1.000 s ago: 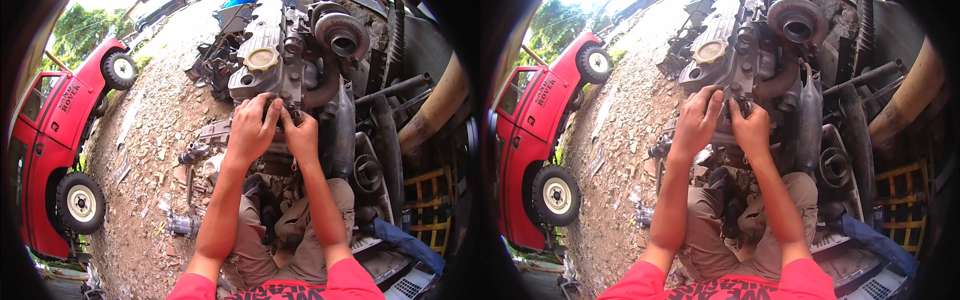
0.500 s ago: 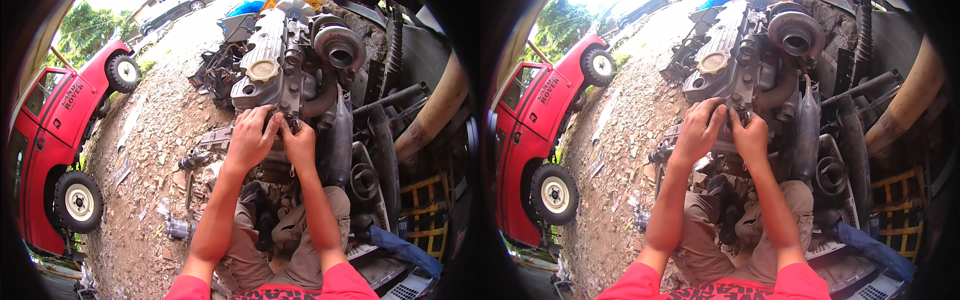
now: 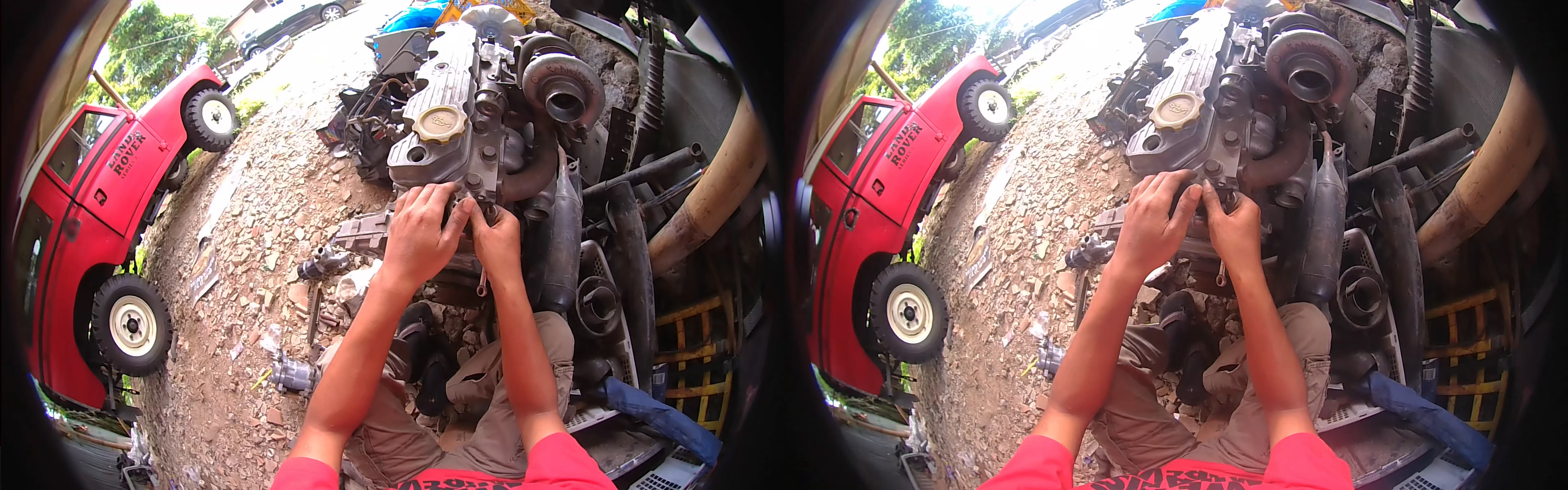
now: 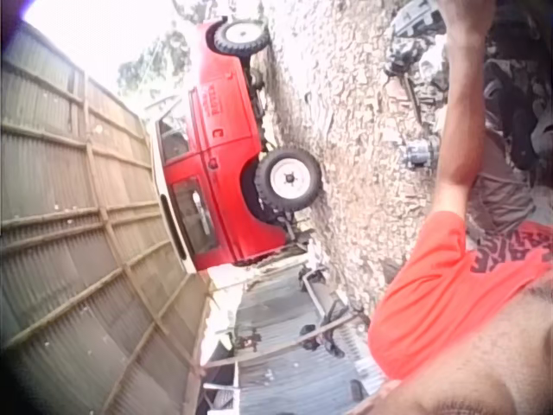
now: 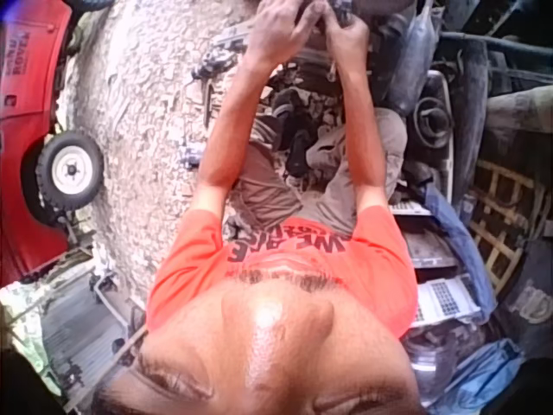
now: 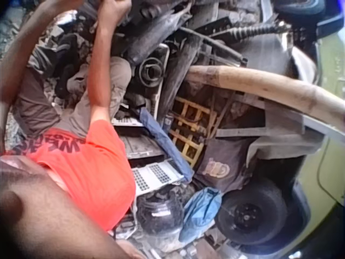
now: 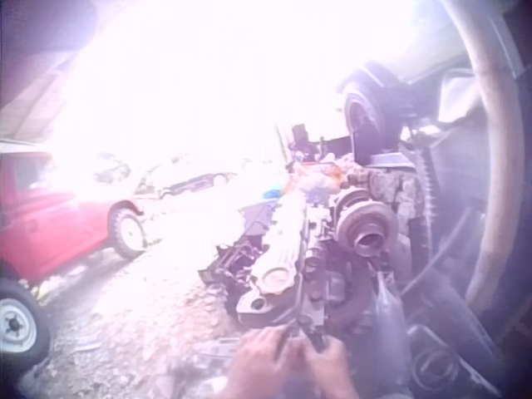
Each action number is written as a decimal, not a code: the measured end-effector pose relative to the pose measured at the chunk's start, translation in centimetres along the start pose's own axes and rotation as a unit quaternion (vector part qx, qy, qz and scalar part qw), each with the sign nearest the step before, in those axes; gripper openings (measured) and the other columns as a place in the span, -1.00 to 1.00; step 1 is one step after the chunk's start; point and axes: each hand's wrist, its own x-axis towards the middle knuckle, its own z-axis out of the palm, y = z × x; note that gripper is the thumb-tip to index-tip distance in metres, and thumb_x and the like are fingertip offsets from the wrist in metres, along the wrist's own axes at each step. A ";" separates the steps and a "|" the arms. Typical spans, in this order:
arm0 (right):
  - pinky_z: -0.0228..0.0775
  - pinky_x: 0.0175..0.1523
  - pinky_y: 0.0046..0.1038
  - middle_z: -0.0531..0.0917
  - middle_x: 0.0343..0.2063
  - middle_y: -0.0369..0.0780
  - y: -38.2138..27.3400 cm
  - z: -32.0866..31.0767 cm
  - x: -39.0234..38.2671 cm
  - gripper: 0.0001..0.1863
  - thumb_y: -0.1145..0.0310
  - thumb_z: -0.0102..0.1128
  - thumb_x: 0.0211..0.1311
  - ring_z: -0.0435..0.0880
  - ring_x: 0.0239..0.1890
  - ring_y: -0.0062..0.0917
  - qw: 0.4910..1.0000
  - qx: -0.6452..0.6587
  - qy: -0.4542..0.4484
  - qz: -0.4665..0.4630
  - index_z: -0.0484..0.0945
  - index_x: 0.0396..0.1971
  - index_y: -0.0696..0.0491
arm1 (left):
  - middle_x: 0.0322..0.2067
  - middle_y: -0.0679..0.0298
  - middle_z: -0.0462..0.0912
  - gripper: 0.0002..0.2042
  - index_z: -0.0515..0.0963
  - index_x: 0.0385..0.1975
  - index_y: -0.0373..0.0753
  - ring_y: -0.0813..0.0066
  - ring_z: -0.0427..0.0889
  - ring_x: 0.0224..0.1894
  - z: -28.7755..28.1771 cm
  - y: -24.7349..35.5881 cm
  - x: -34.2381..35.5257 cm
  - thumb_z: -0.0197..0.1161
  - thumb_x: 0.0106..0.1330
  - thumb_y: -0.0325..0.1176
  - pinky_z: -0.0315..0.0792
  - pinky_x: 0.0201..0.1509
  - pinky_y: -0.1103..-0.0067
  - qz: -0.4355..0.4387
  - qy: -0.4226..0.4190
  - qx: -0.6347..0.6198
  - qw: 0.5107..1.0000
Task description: The person sits on the ground and uses a wrench to loosen and remove bolts from a car engine. They detach a metal gasket and a larger engine component, placing them aside on the ground.
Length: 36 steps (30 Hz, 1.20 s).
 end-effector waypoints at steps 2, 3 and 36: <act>0.21 -0.52 -0.58 0.58 -0.63 -0.43 0.5 -0.4 0.3 -0.75 0.27 0.32 0.31 0.40 -0.60 -0.81 1.000 -0.021 0.000 -0.011 0.68 -0.44 0.16 | -0.08 -0.02 0.64 -0.61 0.55 0.00 -0.38 0.01 0.54 0.07 0.0 0.1 0.1 0.08 0.46 -0.14 0.31 0.23 0.28 0.006 0.002 0.000 1.000; 0.20 -0.51 -0.59 0.58 -0.63 -0.43 0.7 -0.4 0.4 -0.75 0.26 0.32 0.31 0.39 -0.60 -0.81 1.000 -0.021 -0.002 -0.013 0.69 -0.44 0.16 | -0.08 -0.02 0.64 -0.61 0.55 0.00 -0.38 0.01 0.54 0.07 0.0 0.1 0.0 0.08 0.46 -0.14 0.31 0.23 0.28 0.006 0.002 0.000 1.000; 0.25 -0.49 -0.61 0.59 -0.58 -0.43 -1.4 0.4 -1.2 -0.77 0.33 0.31 0.33 0.41 -0.56 -0.82 1.000 -0.021 0.011 -0.013 0.67 -0.41 0.20 | -0.10 0.04 0.63 -0.61 0.55 -0.04 -0.39 0.06 0.53 0.04 -0.8 0.0 0.2 0.09 0.46 -0.14 0.30 0.20 0.30 0.019 -0.028 -0.010 0.999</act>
